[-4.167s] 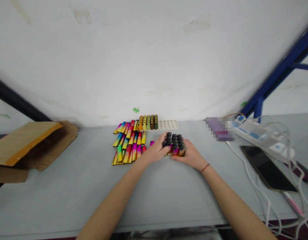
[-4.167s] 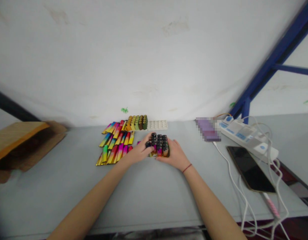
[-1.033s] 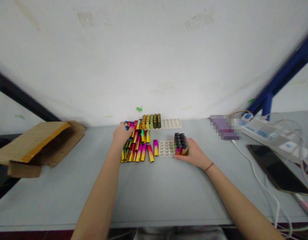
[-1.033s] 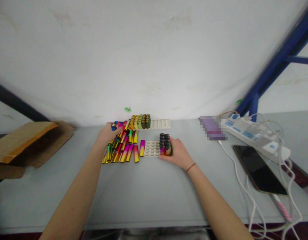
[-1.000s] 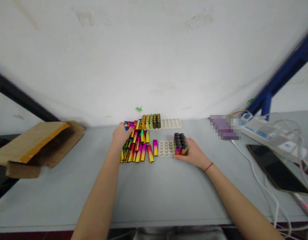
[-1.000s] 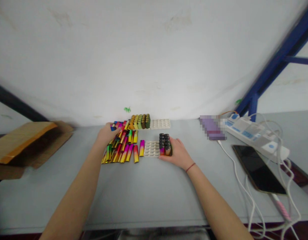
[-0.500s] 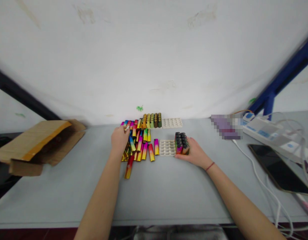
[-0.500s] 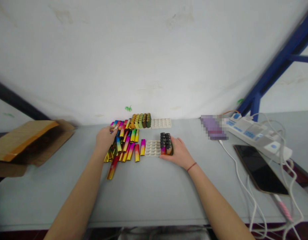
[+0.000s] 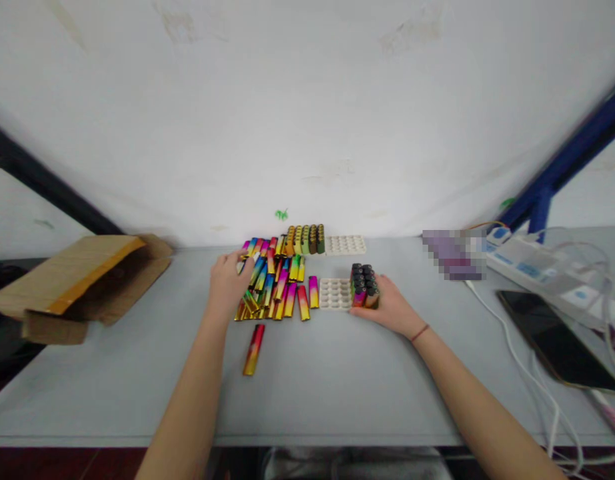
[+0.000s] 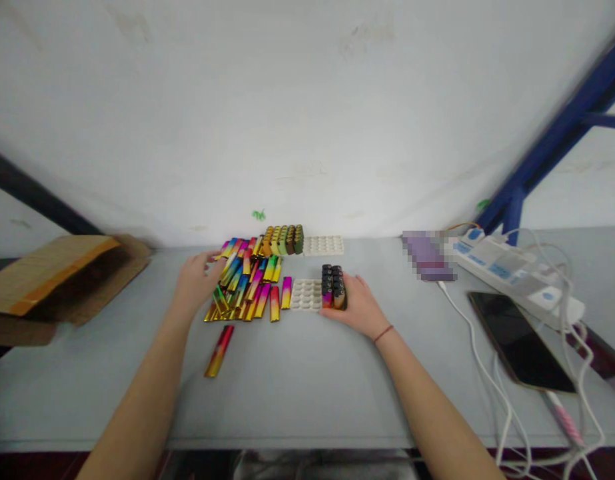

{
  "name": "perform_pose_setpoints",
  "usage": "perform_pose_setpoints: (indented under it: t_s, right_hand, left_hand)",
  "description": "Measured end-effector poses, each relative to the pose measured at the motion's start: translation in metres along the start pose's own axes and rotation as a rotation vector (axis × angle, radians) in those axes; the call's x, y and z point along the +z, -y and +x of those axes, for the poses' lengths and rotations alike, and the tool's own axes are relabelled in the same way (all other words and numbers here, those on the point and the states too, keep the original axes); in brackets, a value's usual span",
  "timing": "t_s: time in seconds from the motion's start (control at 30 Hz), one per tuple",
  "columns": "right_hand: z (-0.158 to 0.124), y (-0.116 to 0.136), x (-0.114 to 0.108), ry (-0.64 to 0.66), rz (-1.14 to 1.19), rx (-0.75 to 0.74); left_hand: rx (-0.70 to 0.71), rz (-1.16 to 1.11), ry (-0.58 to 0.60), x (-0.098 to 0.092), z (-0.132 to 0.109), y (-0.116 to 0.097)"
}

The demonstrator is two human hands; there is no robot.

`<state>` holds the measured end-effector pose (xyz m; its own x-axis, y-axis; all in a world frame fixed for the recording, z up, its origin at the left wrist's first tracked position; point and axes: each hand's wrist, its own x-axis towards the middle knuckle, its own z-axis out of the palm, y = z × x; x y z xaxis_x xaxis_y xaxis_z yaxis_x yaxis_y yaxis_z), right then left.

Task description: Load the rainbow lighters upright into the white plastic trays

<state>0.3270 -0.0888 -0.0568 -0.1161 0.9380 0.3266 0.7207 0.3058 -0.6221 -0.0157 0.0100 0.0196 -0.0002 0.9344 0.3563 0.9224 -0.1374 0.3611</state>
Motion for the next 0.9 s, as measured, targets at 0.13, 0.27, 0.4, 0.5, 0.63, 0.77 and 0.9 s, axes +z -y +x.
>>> perform_pose_setpoints:
  t_s: [0.13,0.27,0.4,0.5,0.63,0.77,0.9]
  right_hand:
    - [-0.001,0.000,0.000,-0.001,0.002,-0.006]
    - [-0.001,-0.001,0.000,-0.021,0.019,-0.011]
    - [0.000,0.001,-0.001,-0.010,0.029,-0.021]
    - [0.000,0.003,-0.002,-0.009,0.018,-0.022]
    - [0.000,0.004,-0.002,-0.003,0.004,-0.014]
    - [-0.001,0.002,-0.002,0.008,-0.003,-0.017]
    - [-0.002,0.000,-0.001,0.004,-0.012,-0.024]
  left_hand:
    - [0.068,-0.079,0.309,-0.037,-0.034,-0.003]
    - [0.189,-0.153,0.371,-0.030,-0.065,-0.034]
    - [0.404,-0.208,0.413,0.000,-0.076,-0.079]
    - [0.373,-0.072,0.552,-0.001,-0.081,-0.095]
    - [0.013,0.215,0.631,-0.031,-0.099,-0.067]
    - [-0.144,0.225,0.623,-0.048,-0.122,-0.022]
    - [-0.147,0.114,0.693,-0.051,-0.126,-0.009]
